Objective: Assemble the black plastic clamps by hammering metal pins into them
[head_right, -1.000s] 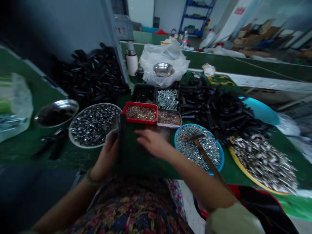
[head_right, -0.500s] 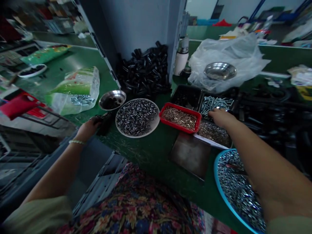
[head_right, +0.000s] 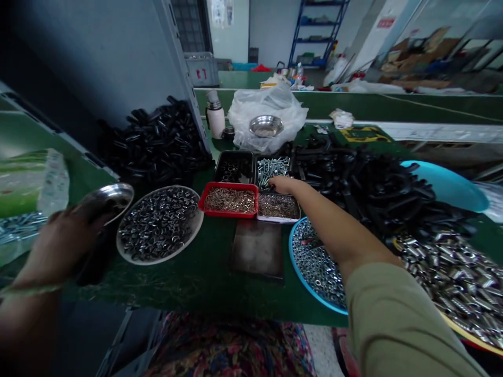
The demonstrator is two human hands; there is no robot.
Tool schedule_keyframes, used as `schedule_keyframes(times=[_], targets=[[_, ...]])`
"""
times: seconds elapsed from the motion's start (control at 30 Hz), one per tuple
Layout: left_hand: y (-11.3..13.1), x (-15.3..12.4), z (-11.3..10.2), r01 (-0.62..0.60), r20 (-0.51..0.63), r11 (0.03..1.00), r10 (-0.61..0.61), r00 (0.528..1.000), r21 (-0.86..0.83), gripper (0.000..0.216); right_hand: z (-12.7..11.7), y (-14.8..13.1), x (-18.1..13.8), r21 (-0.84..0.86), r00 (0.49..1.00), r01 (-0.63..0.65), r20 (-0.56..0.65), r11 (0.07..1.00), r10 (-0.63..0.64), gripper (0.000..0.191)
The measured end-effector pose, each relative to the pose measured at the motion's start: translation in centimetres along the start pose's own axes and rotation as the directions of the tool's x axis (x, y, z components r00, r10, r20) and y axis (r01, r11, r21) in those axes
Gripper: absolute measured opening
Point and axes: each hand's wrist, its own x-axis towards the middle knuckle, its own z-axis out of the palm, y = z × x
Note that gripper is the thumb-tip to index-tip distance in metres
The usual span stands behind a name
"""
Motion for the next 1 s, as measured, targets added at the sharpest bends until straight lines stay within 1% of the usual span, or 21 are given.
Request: schedule_keyframes(times=[0.03,0.07,0.1,0.13,0.17,0.23,0.3,0.37,0.47,0.6,0.63,0.67,0.7,0.73,0.77,0.8,0.83,0.87,0.9,0.93,1.0], targets=[[4.3,2.0,0.0,-0.173,0.009,0.985,0.173,0.985,-0.027,0.041,-0.1,0.0,0.1,-0.002,1.000,0.000,0.017,1.000,0.000,0.039],[8.9,4.2,0.5,-0.331,0.068,0.937,0.339,0.938,-0.109,0.038,-0.3,-0.1,0.2,-0.008,0.999,-0.010,0.034,1.000,0.010,0.039],[13.6,6.4,1.5,-0.472,0.124,0.861,0.498,0.858,-0.190,0.036,-0.4,-0.2,0.2,-0.019,0.998,-0.026,0.048,0.999,0.027,0.038],[18.0,8.4,2.8,-0.549,0.158,0.801,0.590,0.792,-0.238,0.034,-0.5,-0.2,0.2,-0.031,0.997,-0.046,0.058,0.998,0.047,0.036],[22.0,10.2,4.4,-0.573,0.197,0.777,0.624,0.756,-0.261,0.033,-0.4,-0.2,0.1,-0.042,0.996,-0.066,0.061,0.997,0.068,0.034],[28.4,12.8,7.6,-0.552,0.280,0.786,0.616,0.736,-0.277,0.031,-0.2,0.0,-0.4,-0.050,0.994,-0.099,0.045,0.994,0.101,0.033],[32.0,14.1,10.4,-0.532,0.341,0.801,0.599,0.724,-0.276,0.025,0.2,0.4,-0.9,-0.039,0.992,-0.121,0.010,0.992,0.122,0.034],[33.4,14.5,12.4,-0.512,0.380,0.812,0.584,0.718,-0.280,0.020,0.6,0.9,-1.3,-0.015,0.990,-0.138,-0.028,0.990,0.137,0.034],[33.0,14.7,13.4,-0.470,0.377,0.823,0.565,0.734,-0.320,0.019,0.5,1.2,-1.7,0.030,0.983,-0.155,-0.092,0.987,0.157,0.028],[32.2,13.7,12.3,-0.404,0.269,0.802,0.547,0.792,-0.440,0.030,-0.3,-0.1,-3.0,0.101,0.949,-0.172,-0.249,0.980,0.192,0.030],[32.0,12.9,11.7,-0.380,0.236,0.783,0.541,0.807,-0.493,0.032,-0.4,-0.9,-3.8,0.155,0.926,-0.153,-0.321,0.976,0.196,0.031],[31.9,11.7,11.2,-0.323,0.208,0.736,0.529,0.823,-0.595,0.033,-0.3,-1.9,-4.6,0.239,0.891,-0.106,-0.408,0.965,0.199,0.029],[31.7,10.2,10.7,-0.224,0.195,0.639,0.517,0.834,-0.736,0.033,0.0,-3.0,-5.6,0.343,0.842,-0.025,-0.499,0.939,0.205,0.026],[31.4,8.5,10.2,-0.077,0.205,0.478,0.509,0.836,-0.875,0.033,0.4,-4.2,-6.6,0.448,0.782,0.085,-0.583,0.890,0.219,0.022],[31.0,6.6,9.8,0.106,0.231,0.262,0.512,0.827,-0.959,0.032,0.9,-5.5,-7.7,0.537,0.724,0.204,-0.646,0.818,0.243,0.018],[30.6,4.6,9.4,0.287,0.267,0.047,0.532,0.803,-0.957,0.030,1.6,-6.8,-8.6,0.601,0.679,0.307,-0.681,0.738,0.272,0.015],[30.1,2.6,9.0,0.431,0.299,-0.114,0.562,0.771,-0.895,0.029,2.2,-8.0,-9.5,0.641,0.657,0.373,-0.693,0.671,0.297,0.014],[29.6,0.8,8.7,0.528,0.324,-0.204,0.594,0.736,-0.824,0.027,2.9,-9.1,-10.2,0.670,0.644,0.410,-0.693,0.619,0.324,0.014],[29.2,-0.9,8.5,0.590,0.347,-0.253,0.610,0.713,-0.767,0.027,3.5,-10.0,-10.8,0.688,0.634,0.424,-0.690,0.589,0.349,0.014],[29.0,-2.4,8.3,0.626,0.365,-0.284,0.613,0.701,-0.726,0.027,4.0,-10.9,-11.3,0.691,0.621,0.422,-0.691,0.587,0.368,0.013],[28.7,-4.7,8.0,0.642,0.369,-0.321,0.607,0.704,-0.696,0.030,4.8,-12.3,-12.1,0.633,0.577,0.392,-0.734,0.668,0.357,0.010]])
